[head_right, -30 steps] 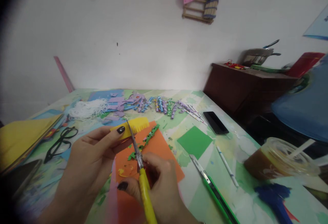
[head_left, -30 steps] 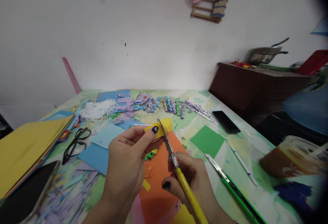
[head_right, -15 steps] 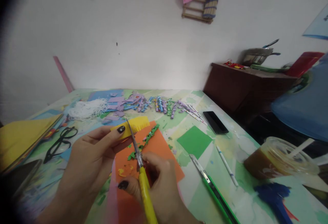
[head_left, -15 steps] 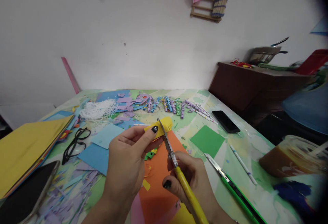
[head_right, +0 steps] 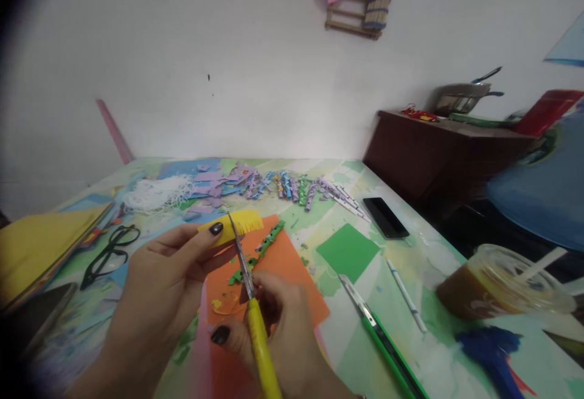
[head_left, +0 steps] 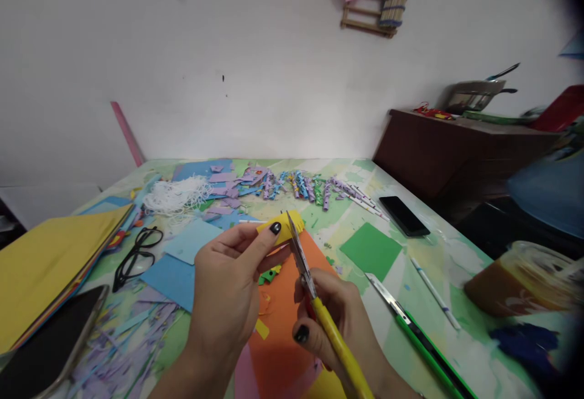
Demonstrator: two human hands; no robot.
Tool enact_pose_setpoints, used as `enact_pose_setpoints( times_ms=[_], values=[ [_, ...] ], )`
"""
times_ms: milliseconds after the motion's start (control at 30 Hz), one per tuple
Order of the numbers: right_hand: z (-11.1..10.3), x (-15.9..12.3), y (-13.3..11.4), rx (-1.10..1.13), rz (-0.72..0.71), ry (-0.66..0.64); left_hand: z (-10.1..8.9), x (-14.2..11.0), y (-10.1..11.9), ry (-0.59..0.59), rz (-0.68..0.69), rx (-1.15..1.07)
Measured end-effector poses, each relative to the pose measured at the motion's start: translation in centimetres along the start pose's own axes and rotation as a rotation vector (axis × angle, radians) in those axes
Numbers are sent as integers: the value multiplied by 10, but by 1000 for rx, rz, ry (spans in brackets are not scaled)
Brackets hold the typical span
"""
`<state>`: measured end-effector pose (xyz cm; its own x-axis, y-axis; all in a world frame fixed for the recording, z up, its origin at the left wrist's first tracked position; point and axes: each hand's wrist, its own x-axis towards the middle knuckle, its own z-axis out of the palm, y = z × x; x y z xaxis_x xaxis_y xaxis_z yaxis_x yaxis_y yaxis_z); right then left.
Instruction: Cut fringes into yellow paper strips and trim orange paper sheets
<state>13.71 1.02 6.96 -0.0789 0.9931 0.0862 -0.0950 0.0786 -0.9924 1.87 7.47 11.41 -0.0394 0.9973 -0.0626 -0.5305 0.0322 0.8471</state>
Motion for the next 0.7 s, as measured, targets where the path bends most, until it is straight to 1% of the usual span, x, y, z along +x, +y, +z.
enact_pose_setpoints(
  times_ms=[167, 400, 700],
  values=[
    [0, 0, 0, -2, 9, 9, 0, 1, 0, -9, 13, 9],
    [1, 1, -1, -31, -34, 18, 0, 1, 0, 3, 12, 7],
    [1, 2, 0, -43, -32, 33, 0, 0, 1, -10, 17, 20]
  ],
)
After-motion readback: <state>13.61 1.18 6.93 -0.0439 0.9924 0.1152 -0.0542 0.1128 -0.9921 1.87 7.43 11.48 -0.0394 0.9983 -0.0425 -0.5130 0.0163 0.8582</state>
